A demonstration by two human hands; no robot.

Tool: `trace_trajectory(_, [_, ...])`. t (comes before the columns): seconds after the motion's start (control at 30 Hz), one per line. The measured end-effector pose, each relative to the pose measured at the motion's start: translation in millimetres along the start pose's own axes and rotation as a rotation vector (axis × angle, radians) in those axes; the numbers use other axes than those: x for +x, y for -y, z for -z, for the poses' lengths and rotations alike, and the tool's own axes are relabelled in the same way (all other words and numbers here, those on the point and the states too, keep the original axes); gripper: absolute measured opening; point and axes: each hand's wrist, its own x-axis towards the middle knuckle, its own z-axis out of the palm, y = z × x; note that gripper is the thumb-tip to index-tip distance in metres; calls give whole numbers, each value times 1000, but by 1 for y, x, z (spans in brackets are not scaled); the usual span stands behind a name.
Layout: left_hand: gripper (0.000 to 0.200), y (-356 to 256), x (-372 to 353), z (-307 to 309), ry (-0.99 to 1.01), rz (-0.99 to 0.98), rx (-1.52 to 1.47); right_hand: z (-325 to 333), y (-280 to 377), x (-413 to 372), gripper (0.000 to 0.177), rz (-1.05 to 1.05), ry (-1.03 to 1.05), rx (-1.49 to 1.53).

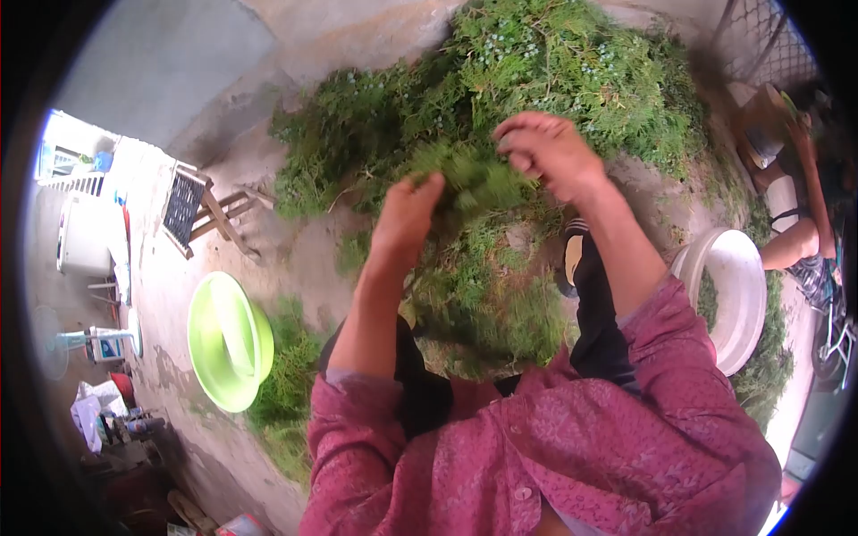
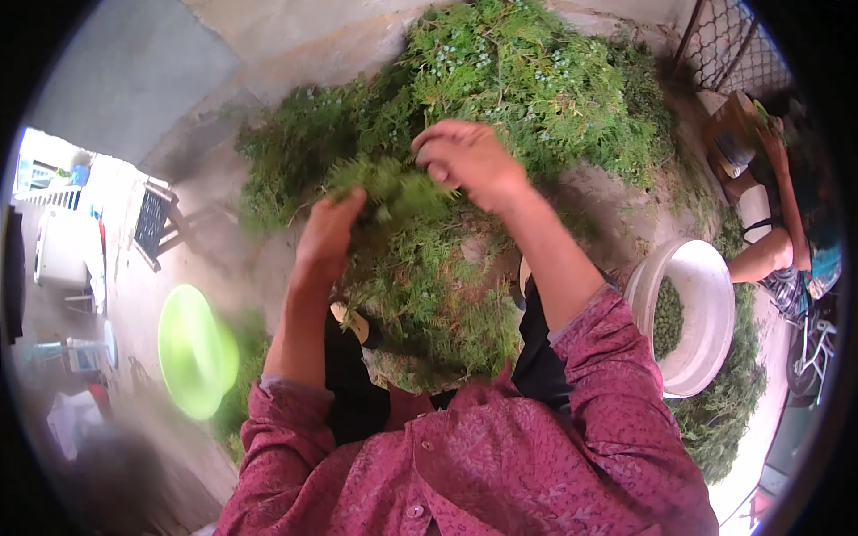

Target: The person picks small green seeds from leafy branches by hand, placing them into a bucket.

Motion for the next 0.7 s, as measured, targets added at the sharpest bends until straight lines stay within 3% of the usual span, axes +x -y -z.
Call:
trace_trajectory(0.03, [25,-4,3,5,-16,8,-6,7,4,1,12,-178,52,412])
trace_trajectory(0.1, [28,-14,7,15,-138,-61,-423,10,5,0,13,-185,55,683])
trace_trajectory(0.13, [28,-16,9,21,-154,-58,-426,6,9,-2,13,-246,10,740])
trace_trajectory(0.2, [29,-20,11,35,-201,-33,-692,0,6,-3,13,-259,77,698])
trace_trajectory(0.3, [35,-21,13,53,-196,-101,-656,-10,-1,-6,12,-277,168,657])
trace_trajectory(0.5, [26,-24,15,69,-168,-104,-873,-23,-13,-9,11,-386,352,576])
trace_trajectory(0.7, [23,-26,12,79,-77,-156,-1032,-33,-11,-14,13,-456,359,481])
